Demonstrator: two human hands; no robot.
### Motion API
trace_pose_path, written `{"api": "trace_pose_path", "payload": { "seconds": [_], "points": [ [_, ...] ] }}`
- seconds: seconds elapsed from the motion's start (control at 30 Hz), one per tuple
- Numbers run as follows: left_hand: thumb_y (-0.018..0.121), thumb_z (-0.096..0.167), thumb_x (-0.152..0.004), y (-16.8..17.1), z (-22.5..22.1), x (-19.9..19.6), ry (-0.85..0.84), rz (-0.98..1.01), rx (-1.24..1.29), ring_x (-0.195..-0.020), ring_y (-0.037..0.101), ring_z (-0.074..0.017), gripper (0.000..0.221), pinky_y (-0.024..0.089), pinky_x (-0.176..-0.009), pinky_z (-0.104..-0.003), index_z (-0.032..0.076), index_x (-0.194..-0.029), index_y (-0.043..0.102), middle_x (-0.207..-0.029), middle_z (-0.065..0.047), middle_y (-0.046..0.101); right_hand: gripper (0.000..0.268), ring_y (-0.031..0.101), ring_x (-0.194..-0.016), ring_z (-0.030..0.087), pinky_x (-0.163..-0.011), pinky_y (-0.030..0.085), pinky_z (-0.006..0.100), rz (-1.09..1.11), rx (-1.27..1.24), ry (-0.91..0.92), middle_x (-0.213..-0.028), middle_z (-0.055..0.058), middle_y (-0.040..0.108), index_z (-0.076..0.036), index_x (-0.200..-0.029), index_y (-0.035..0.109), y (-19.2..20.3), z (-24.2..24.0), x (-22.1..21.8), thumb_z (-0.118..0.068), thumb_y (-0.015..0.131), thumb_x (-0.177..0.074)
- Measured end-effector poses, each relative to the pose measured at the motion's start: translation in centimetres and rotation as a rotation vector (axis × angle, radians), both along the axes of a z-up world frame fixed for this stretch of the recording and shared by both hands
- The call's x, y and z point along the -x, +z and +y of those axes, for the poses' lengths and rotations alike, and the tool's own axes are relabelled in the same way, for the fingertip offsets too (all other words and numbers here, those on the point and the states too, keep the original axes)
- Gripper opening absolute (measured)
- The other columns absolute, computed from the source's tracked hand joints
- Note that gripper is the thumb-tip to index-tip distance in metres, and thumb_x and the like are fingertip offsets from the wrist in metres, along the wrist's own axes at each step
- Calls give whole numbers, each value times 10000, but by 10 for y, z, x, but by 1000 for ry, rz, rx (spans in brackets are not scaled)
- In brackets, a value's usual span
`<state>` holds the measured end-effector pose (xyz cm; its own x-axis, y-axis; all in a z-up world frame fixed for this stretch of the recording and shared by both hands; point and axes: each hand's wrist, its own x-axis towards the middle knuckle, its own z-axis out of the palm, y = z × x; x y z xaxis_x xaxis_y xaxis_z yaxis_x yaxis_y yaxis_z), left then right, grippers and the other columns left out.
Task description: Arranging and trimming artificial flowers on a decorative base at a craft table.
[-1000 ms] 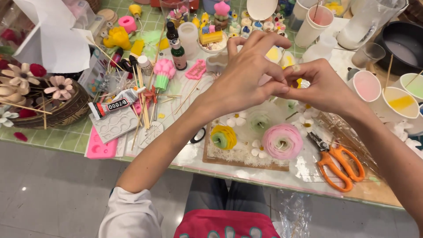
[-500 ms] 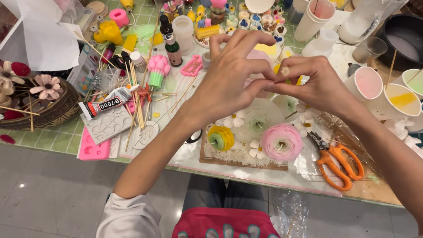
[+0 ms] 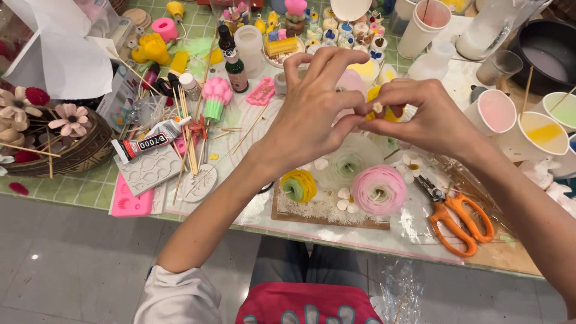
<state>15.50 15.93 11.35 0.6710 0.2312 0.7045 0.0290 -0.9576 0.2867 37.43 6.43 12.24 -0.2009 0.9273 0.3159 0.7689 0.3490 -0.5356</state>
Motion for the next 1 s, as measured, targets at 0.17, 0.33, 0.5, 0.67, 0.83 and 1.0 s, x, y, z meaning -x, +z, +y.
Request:
{"api": "trace_pose_path", "payload": {
  "seconds": [0.17, 0.33, 0.5, 0.67, 0.83, 1.0],
  "points": [
    [878, 191, -755, -13, 2, -3, 46, 26, -3, -1426, 404, -302, 129, 223, -1130, -574, 155, -828, 779, -1471, -90, 513, 167, 598, -782, 128, -712, 490, 282, 89, 42, -105, -875, 31, 709, -45, -1056, 782, -8, -9, -23, -99, 770, -899],
    [891, 211, -731, -19, 1, -2, 75, 19, 34, -1460, 357, -331, 129, 202, -1130, -591, 159, -781, 784, -1512, -100, 479, 212, 668, -968, 105, -896, 546, 267, 387, 66, -204, -1049, 40, 734, -19, -1214, 727, -42, 5, -75, -98, 660, -1029],
    [894, 218, -760, -16, -10, 1, 98, 10, 28, -1481, 357, -330, 130, 194, -1159, -586, 172, -819, 787, -1534, -104, 466, 316, 675, -1073, 134, -979, 560, 297, 603, 192, -291, -1203, 90, 703, 7, -1342, 633, -98, 18, -94, -53, 521, -1053],
    [894, 202, -823, -20, -22, 16, 124, -65, 122, -1445, 439, -293, 128, 229, -1178, -529, 180, -913, 805, -1488, -85, 531, 330, 681, -1072, 138, -948, 558, 301, 575, 204, -348, -1214, 105, 712, 23, -1330, 610, -144, -23, -95, -8, 500, -1020],
    [838, 132, -958, -31, -50, 70, 89, -395, 479, -1372, 582, -216, 125, 429, -1168, -377, 115, -1066, 778, -1401, -66, 611, 263, 695, -917, 167, -795, 566, 325, 396, 296, -480, -1090, 139, 744, 31, -1248, 648, -143, -73, -66, -18, 560, -1006],
    [613, 78, -1095, -89, -106, 143, -292, -845, 1267, -1374, 571, -289, 65, 416, -1287, -517, 33, -1139, 630, -1426, -203, 595, 230, 712, -681, 191, -589, 590, 349, 399, 516, -471, -878, 132, 736, -13, -1176, 637, -152, -72, -63, -23, 538, -968]
  ]
}}
